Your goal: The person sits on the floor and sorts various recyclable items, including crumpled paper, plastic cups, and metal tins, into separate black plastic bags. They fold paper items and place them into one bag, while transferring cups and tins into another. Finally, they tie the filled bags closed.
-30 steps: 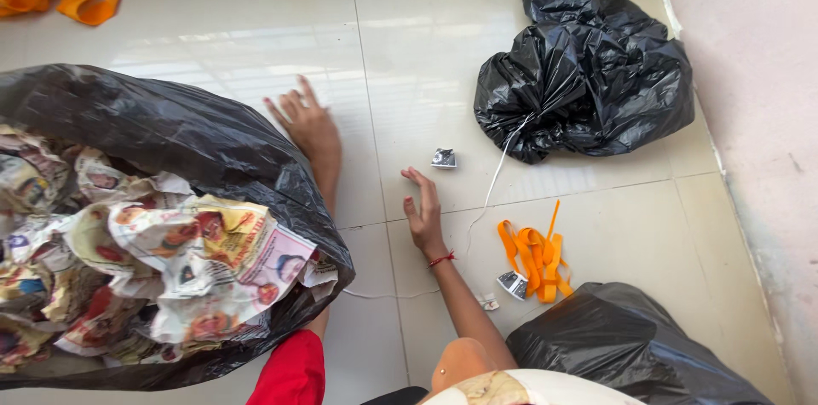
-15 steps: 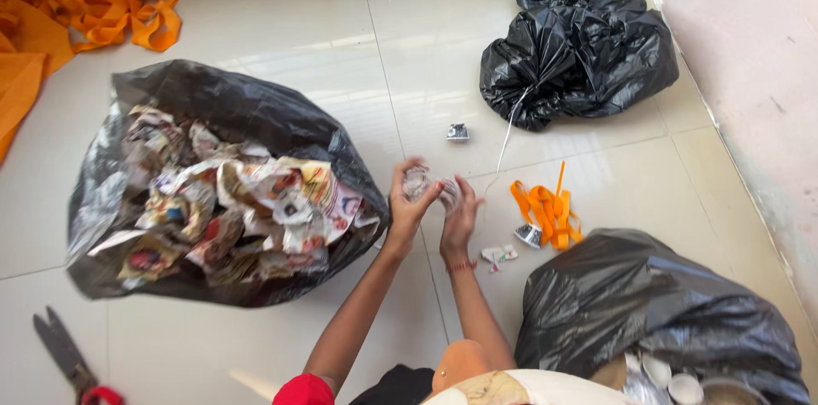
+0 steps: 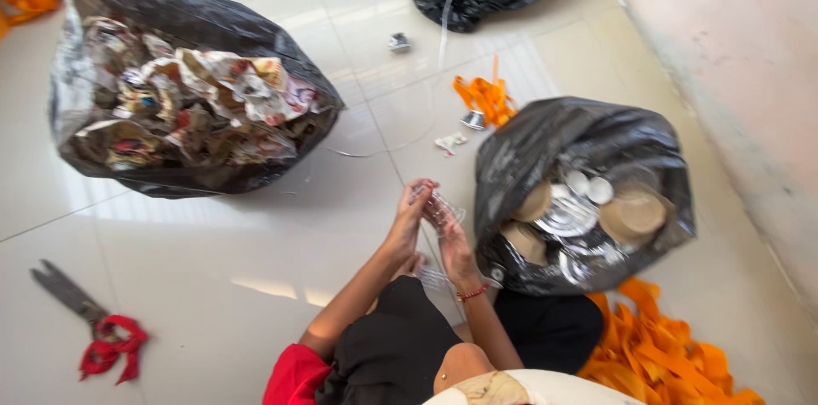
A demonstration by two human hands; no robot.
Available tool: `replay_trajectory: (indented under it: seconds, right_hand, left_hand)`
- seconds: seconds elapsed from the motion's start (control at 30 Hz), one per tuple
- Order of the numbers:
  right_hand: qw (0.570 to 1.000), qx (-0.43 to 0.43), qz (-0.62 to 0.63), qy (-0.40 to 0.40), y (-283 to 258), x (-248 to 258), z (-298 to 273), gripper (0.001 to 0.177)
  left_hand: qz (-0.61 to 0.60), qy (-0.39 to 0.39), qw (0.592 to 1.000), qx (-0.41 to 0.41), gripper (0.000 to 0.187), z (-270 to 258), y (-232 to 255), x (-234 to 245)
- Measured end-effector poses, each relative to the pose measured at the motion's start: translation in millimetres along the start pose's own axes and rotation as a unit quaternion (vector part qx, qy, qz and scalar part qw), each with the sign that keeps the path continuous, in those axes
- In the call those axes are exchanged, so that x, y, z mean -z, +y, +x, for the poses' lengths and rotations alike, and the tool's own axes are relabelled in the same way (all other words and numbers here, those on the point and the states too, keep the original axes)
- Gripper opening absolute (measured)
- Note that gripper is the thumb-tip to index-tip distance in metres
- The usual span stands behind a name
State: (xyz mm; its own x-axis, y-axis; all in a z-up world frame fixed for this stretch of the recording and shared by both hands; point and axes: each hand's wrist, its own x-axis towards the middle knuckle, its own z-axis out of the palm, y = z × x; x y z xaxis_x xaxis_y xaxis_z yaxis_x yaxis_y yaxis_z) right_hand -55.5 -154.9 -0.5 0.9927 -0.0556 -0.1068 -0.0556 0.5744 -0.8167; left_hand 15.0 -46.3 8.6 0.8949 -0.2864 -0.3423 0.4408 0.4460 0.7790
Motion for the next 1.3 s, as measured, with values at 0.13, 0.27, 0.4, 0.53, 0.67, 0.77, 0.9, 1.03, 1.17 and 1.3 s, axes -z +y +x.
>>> replay_trajectory:
  seconds: [0.13,0.27,0.4,0.53,0.67,0.77,0.9,1.03,1.17,1.3]
  right_hand:
    - [0.998,0.035,-0.012,-0.047,-10.2,5.0,-27.5,0.08]
    - [0.995,0.042,0.037,-0.08,-11.6,2.8,-41.6,0.077]
    - [0.995,0.033,0.001,-0.089,-8.8,7.1,-44.0,0.069]
    - [0.985,0.037,-0.167,-0.001,-17.5,11.6,-46.0,0.056]
    - [0.93,0.192,-0.254,0.183,-45.3,18.3,-82.8,0.044]
    - [0.885,0.259,-0.207,0.328,-72.3,31.6,-114.7,0.036]
    - [0.78,0.274,-0.336,0.452,-111.3,56.3,-136.1,0.031]
    - [0.701,0.279,-0.475,0.453,-140.6,66.8,-137.9,0.031]
    - [0.602,0.318,-0.652,0.334,-161.6,70.3,-104.3,0.023]
    - [0.511,0.309,-0.784,0.17,-175.5,56.7,-40.1,0.027]
  left_hand:
    - [0.053,-0.023,0.993,-0.107,0.042,-6.3,1.2,-11.2]
    - [0.077,-0.082,0.99,-0.082,0.023,-14.7,-1.8,-9.4]
    - [0.081,-0.083,0.987,-0.111,0.025,-21.1,-7.1,-6.0]
    - [0.145,-0.07,0.975,-0.151,0.031,-28.0,0.5,-7.4]
    - [0.223,-0.042,0.96,-0.163,0.034,-34.2,1.2,-32.5]
    - [0.445,-0.054,0.865,-0.226,0.041,-38.3,-9.3,-52.3]
    - [0.581,-0.091,0.711,-0.386,0.049,-20.1,-28.9,-83.3]
    - [0.515,-0.08,0.741,-0.424,0.029,-8.0,-26.8,-88.1]
    - [0.425,-0.026,0.838,-0.342,0.007,-2.7,-3.0,-85.1]
    - [0.332,-0.023,0.899,-0.285,0.012,0.2,24.2,-98.4]
